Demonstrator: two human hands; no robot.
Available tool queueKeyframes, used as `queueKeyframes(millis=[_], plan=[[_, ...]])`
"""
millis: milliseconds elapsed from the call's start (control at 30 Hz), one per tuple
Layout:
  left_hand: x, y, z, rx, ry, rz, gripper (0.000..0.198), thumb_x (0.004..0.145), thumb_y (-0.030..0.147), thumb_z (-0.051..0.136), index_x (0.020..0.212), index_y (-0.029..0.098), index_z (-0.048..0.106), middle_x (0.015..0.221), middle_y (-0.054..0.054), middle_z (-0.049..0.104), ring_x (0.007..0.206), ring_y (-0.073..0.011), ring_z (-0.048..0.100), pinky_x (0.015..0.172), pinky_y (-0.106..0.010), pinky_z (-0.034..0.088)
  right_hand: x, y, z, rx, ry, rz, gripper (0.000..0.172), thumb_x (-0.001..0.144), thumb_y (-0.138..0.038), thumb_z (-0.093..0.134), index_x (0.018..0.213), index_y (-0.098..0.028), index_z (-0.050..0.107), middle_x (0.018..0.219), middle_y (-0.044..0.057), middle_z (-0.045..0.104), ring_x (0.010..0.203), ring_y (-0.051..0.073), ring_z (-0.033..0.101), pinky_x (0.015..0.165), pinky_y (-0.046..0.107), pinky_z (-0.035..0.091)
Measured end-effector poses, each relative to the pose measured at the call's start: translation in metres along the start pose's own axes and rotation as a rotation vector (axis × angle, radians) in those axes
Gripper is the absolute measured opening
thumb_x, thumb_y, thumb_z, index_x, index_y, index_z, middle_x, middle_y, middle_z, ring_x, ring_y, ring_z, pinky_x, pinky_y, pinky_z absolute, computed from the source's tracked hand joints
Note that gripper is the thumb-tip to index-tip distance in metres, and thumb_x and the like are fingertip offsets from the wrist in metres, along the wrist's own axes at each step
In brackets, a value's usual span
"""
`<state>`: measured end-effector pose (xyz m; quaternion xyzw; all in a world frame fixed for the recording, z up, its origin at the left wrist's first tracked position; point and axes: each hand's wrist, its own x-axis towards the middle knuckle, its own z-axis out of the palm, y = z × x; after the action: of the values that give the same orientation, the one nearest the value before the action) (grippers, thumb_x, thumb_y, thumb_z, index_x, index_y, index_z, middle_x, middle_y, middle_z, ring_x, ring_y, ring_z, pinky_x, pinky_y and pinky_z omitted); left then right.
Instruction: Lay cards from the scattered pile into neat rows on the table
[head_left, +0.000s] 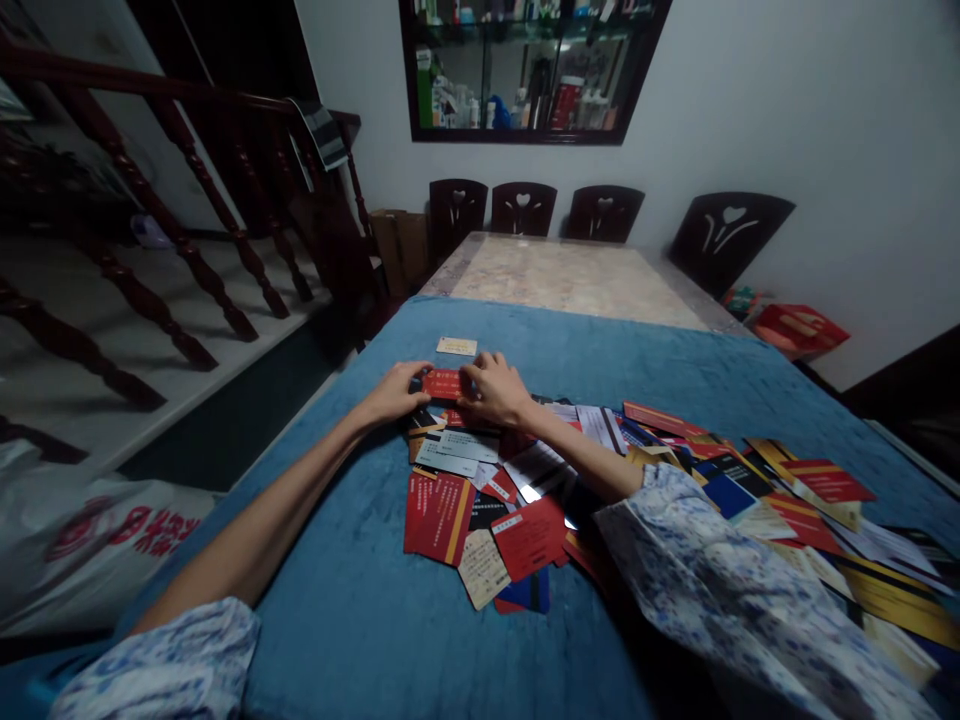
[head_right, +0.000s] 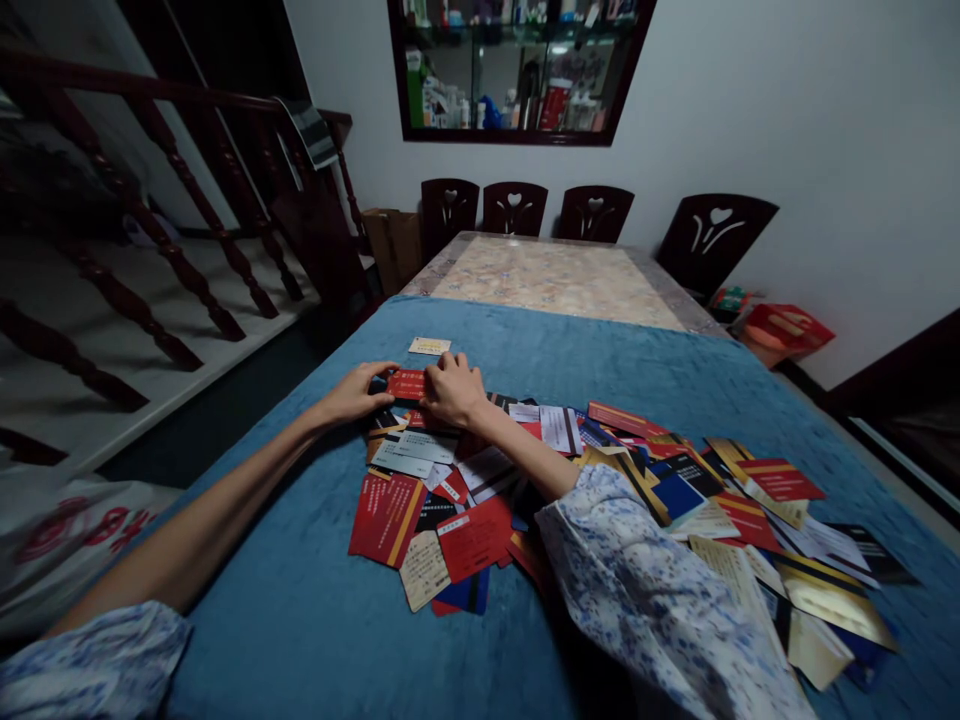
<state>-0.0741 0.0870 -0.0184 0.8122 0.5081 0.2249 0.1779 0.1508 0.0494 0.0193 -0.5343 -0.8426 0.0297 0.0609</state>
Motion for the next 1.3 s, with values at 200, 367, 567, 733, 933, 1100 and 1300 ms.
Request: queueKeyframes(millis=[200,367,567,733,933,1100,1300], plan=[[0.016,-0.010,0.001,0.071,0.006,0.031,0.054,0.073,0.022,0.065,0.126,0.013,0.062,0.120,-0.013,0.065,0.116,-0.0298,0.059,0.106,-0.046,0.045,0.017,0.005,0.005,0.016,-0.016,0.027,0.043,0.091,-0.044,0.060,0.124,-0.017,0.062,0.133,0.017,0.052,0.121,0.033,0.045,0.092,0.046,0.048],[0.028,-0.016,0.004,0.057,-0.010,0.019,0.053,0.070,0.021,0.065,0.122,0.013,0.065,0.114,-0.011,0.064,0.108,-0.0287,0.061,0.102,-0.044,0.049,0.029,0.009,0.011,0.027,-0.037,0.063,0.046,0.090,-0.046,0.061,0.126,-0.017,0.062,0.132,0.017,0.053,0.123,0.033,0.045,0.093,0.045,0.048],[0.045,-0.019,0.008,0.121,-0.041,-0.004,0.051,0.068,0.020,0.064,0.119,0.014,0.066,0.110,-0.009,0.064,0.104,-0.0268,0.061,0.099,-0.040,0.050,0.040,0.015,0.016,0.071,-0.041,0.111,0.045,0.087,-0.045,0.062,0.123,-0.017,0.064,0.134,0.017,0.054,0.123,0.034,0.047,0.092,0.044,0.048],[0.055,-0.016,0.008,0.175,-0.075,-0.021,0.049,0.067,0.019,0.062,0.115,0.012,0.068,0.108,-0.011,0.065,0.100,-0.0277,0.063,0.094,-0.039,0.052,0.048,0.021,0.020,0.100,-0.053,0.136,0.043,0.087,-0.045,0.063,0.121,-0.019,0.066,0.134,0.016,0.054,0.124,0.033,0.047,0.093,0.043,0.047],[0.062,-0.015,0.008,0.234,-0.098,-0.034,0.049,0.067,0.020,0.061,0.115,0.011,0.069,0.107,-0.011,0.066,0.099,-0.0294,0.063,0.092,-0.040,0.052,0.053,0.022,0.020,0.126,-0.075,0.175,0.044,0.087,-0.045,0.063,0.122,-0.019,0.065,0.137,0.017,0.054,0.127,0.034,0.047,0.095,0.046,0.047],[0.070,-0.016,0.009,0.234,-0.110,-0.051,0.044,0.065,0.020,0.060,0.107,0.012,0.071,0.104,-0.012,0.066,0.098,-0.0304,0.063,0.090,-0.040,0.053,0.056,0.023,0.021,0.139,-0.077,0.205,0.040,0.087,-0.044,0.063,0.119,-0.021,0.066,0.136,0.015,0.055,0.125,0.033,0.049,0.095,0.047,0.048],[0.072,-0.018,0.009,0.233,-0.104,-0.063,0.035,0.063,0.021,0.062,0.096,0.015,0.073,0.096,-0.009,0.068,0.096,-0.0295,0.063,0.086,-0.037,0.053,0.059,0.025,0.023,0.154,-0.091,0.205,0.039,0.088,-0.044,0.061,0.121,-0.023,0.066,0.136,0.015,0.055,0.127,0.034,0.049,0.096,0.051,0.048]])
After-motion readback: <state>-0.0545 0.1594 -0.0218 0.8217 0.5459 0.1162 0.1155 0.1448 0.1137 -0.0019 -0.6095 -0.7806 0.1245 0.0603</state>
